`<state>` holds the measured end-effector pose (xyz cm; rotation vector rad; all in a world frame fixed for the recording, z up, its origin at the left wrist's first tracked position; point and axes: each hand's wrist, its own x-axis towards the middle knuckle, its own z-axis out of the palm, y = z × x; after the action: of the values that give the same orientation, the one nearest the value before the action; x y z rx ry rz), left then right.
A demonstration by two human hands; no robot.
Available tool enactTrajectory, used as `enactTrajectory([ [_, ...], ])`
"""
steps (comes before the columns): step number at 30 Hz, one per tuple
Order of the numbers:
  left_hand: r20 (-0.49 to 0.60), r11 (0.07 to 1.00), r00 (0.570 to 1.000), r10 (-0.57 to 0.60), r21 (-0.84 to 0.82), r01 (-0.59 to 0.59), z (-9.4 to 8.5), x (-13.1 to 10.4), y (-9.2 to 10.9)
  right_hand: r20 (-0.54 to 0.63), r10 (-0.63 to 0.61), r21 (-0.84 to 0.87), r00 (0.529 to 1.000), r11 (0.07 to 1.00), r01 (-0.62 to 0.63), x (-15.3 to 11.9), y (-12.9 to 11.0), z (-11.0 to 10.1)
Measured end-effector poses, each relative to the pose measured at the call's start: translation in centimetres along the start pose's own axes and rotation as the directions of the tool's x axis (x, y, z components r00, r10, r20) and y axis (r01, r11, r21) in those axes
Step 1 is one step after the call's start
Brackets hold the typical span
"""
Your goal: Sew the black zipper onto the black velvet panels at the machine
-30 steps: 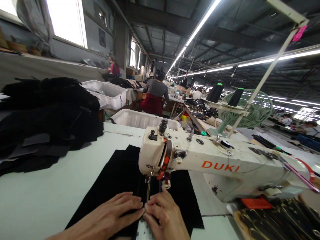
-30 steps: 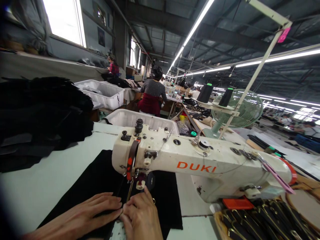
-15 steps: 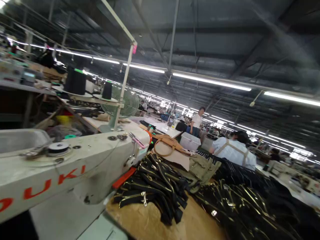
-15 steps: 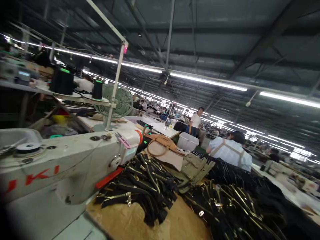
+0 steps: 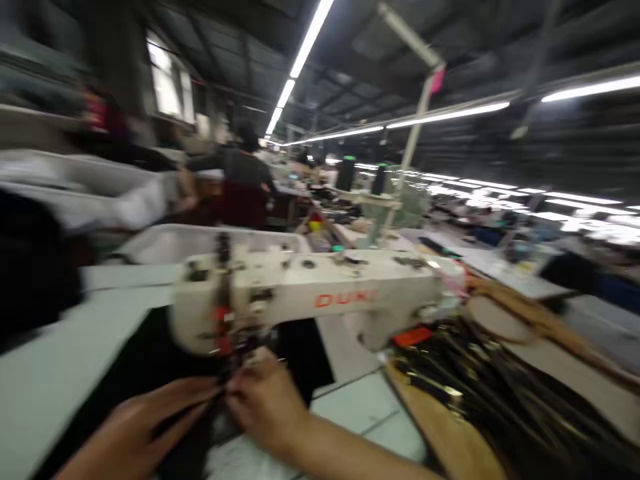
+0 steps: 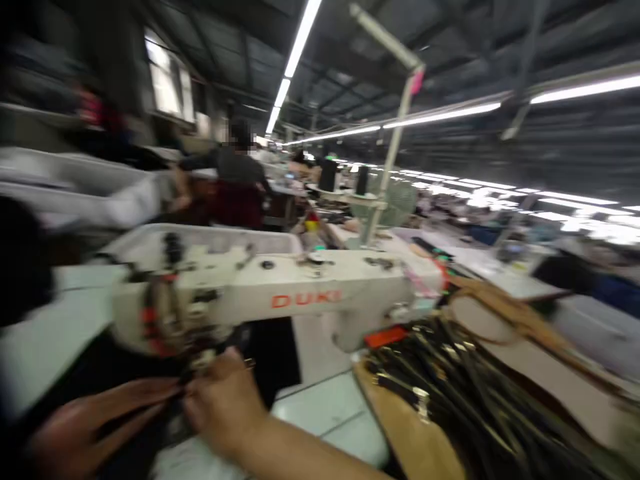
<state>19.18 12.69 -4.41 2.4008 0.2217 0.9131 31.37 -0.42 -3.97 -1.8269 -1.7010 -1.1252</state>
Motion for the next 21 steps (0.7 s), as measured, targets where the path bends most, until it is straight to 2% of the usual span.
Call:
enactTrajectory([
  [1,0.055,0.999,0.998,-0.013,0.044,0.010,-2.8,-2.3,-0.8,0.008,0.016,0.183,1.000,0.983,-0.017,0.6,-2.1,1.3],
  [2,0.106,0.997,0.994,-0.024,0.072,0.016,-4.9,-4.1,-1.3,0.031,0.034,0.330,0.999,0.943,-0.042,0.9,-3.6,2.3],
  [4,0.158,0.994,0.986,-0.058,0.102,0.042,-6.9,-5.9,-1.6,0.094,0.058,0.497,0.994,0.862,-0.097,1.0,-4.9,3.2],
  [7,0.163,0.994,0.984,-0.066,0.097,0.051,-6.5,-6.0,-1.5,0.177,0.061,0.564,0.982,0.812,-0.152,0.3,-4.4,3.0],
  [12,0.185,0.998,0.983,0.011,0.064,-0.023,-5.3,-5.8,-1.7,0.232,0.069,0.541,0.970,0.820,-0.187,-0.1,-4.0,2.8],
  [16,0.243,0.990,0.968,0.062,0.108,-0.091,-5.8,-5.9,-1.8,0.233,0.062,0.547,0.971,0.817,-0.183,0.0,-4.4,3.3],
  [21,0.337,0.946,0.929,0.154,0.222,-0.237,-6.6,-5.3,-0.7,0.251,0.070,0.572,0.965,0.794,-0.206,-0.3,-3.9,2.7],
])
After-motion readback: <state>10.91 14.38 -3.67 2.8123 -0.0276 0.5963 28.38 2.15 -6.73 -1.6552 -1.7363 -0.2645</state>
